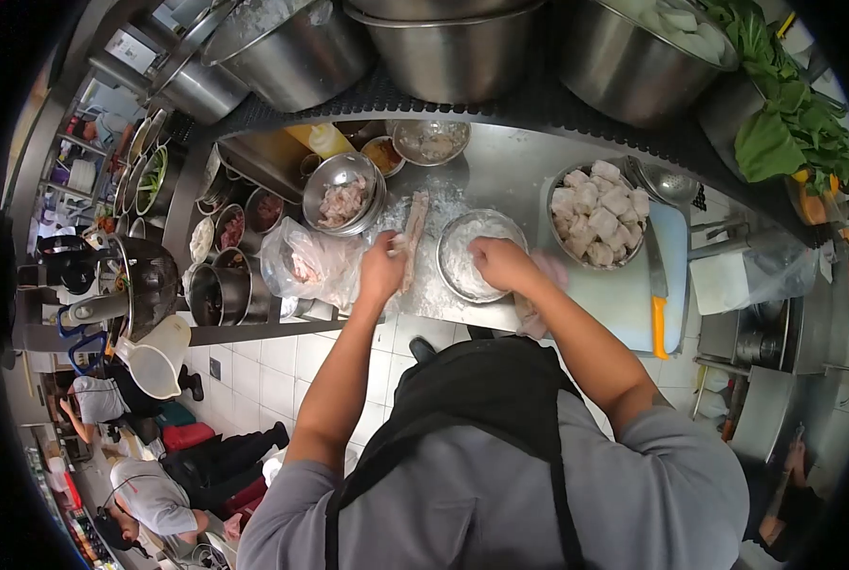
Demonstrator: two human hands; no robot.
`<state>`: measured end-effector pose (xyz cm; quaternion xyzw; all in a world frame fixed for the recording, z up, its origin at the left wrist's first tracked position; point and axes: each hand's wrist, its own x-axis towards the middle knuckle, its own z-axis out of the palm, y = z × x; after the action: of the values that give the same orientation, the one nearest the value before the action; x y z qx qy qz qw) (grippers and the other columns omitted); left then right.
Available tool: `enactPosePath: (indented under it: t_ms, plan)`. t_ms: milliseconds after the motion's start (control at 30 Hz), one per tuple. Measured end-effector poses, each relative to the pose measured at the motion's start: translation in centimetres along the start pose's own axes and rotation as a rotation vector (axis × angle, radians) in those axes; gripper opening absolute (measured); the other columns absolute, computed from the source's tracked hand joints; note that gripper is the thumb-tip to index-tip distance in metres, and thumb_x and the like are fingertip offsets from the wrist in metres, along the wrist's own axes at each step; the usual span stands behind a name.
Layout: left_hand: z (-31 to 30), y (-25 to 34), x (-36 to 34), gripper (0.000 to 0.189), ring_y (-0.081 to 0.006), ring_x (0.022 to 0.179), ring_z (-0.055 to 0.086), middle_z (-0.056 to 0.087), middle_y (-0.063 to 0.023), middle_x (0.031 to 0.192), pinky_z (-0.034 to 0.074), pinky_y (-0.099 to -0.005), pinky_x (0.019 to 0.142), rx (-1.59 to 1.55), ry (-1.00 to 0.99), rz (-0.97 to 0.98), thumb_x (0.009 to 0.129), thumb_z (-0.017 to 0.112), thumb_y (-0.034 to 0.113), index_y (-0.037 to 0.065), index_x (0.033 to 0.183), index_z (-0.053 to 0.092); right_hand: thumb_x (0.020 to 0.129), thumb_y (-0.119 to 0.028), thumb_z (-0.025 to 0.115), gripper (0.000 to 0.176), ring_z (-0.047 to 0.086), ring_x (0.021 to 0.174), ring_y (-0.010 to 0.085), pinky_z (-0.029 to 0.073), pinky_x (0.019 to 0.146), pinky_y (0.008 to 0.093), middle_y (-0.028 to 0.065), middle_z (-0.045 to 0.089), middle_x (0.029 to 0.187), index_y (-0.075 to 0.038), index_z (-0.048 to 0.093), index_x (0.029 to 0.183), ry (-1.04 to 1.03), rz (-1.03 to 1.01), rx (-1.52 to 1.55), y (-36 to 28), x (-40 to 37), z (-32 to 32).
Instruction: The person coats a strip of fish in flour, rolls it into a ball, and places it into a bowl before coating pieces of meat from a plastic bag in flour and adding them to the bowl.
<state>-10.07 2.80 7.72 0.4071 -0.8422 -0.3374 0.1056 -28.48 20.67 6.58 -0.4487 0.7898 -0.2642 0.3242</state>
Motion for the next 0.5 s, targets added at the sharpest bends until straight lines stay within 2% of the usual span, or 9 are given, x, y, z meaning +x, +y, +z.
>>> enactPosePath:
  t_ms: [100,200,233,300,333,367,400,500]
  plan:
    - [4.5,2.6,0.0,0.039,-0.0343,0.097,0.069,0.071,-0.0204,0.107,0.053,-0.0387,0.086,-0.513,-0.145,0.071,0.088,0.067,0.019,0.003,0.123,0.062,0.088,-0.014,0.067,0.035,0.069,0.090,0.0228,0.054,0.081,0.0379,0.0164,0.070,0.101,0.000,0.063,0.120,0.021,-0.048,0.686,0.8,0.5,2.0]
    - [5.6,4.1,-0.7,0.032,-0.0300,0.088,0.068,0.068,-0.0192,0.108,0.052,-0.0362,0.081,-0.250,-0.046,0.280,0.089,0.067,0.020,0.003,0.116,0.068,0.089,-0.013,0.069,0.039,0.066,0.090,0.0137,0.054,0.080,0.0346,0.0145,0.070,0.101,0.000,0.061,0.125,-0.082,0.032,0.956,1.4,1.5,2.1]
    - [5.4,3.7,-0.8,0.032,-0.0298,0.087,0.068,0.068,-0.0190,0.109,0.052,-0.0362,0.081,-0.227,0.005,0.270,0.089,0.067,0.021,0.003,0.116,0.069,0.085,-0.016,0.072,0.039,0.069,0.093,0.0230,0.054,0.084,0.0385,0.0157,0.069,0.109,-0.002,0.064,0.120,0.002,0.131,0.569,1.6,2.0,2.1]
    - [4.0,1.9,-1.1,0.032,-0.0293,0.086,0.068,0.067,-0.0185,0.110,0.052,-0.0363,0.080,-0.178,0.101,0.244,0.090,0.067,0.022,0.003,0.115,0.069,0.082,-0.017,0.072,0.038,0.068,0.096,0.0308,0.053,0.087,0.0417,0.0171,0.068,0.112,-0.003,0.067,0.117,0.077,0.014,0.092,1.7,1.9,2.2]
    - [3.2,0.8,-1.2,0.031,-0.0278,0.083,0.067,0.069,-0.0176,0.106,0.052,-0.0361,0.078,-0.228,0.095,0.125,0.089,0.067,0.022,0.002,0.114,0.070,0.081,-0.018,0.072,0.037,0.067,0.098,0.0347,0.052,0.089,0.0433,0.0178,0.068,0.113,-0.004,0.068,0.115,0.115,-0.046,-0.146,1.7,1.8,2.3]
    - [2.8,-1.1,-1.3,0.031,-0.0298,0.086,0.068,0.069,-0.0182,0.107,0.052,-0.0372,0.080,-0.274,0.087,0.052,0.089,0.066,0.022,0.002,0.113,0.070,0.075,-0.018,0.073,0.038,0.064,0.099,0.0422,0.050,0.090,0.0448,0.0189,0.068,0.108,-0.005,0.070,0.110,0.177,-0.141,-0.263,2.3,2.0,3.3]
    - [2.4,-2.7,-1.5,0.030,-0.0318,0.088,0.068,0.068,-0.0188,0.108,0.052,-0.0383,0.082,-0.320,0.083,-0.021,0.089,0.065,0.022,0.002,0.112,0.069,0.075,-0.017,0.073,0.038,0.064,0.098,0.0423,0.050,0.090,0.0452,0.0190,0.068,0.108,-0.005,0.070,0.110,0.122,-0.159,-0.309,2.9,2.3,4.1]
    - [0.4,-4.5,-3.1,0.031,-0.0275,0.083,0.068,0.070,-0.0176,0.102,0.052,-0.0365,0.080,-0.354,0.073,-0.144,0.089,0.065,0.023,0.003,0.112,0.069,0.075,-0.014,0.071,0.038,0.065,0.095,0.0400,0.050,0.089,0.0444,0.0180,0.068,0.106,-0.005,0.069,0.112,-0.008,-0.167,-0.364,3.4,3.5,5.1]
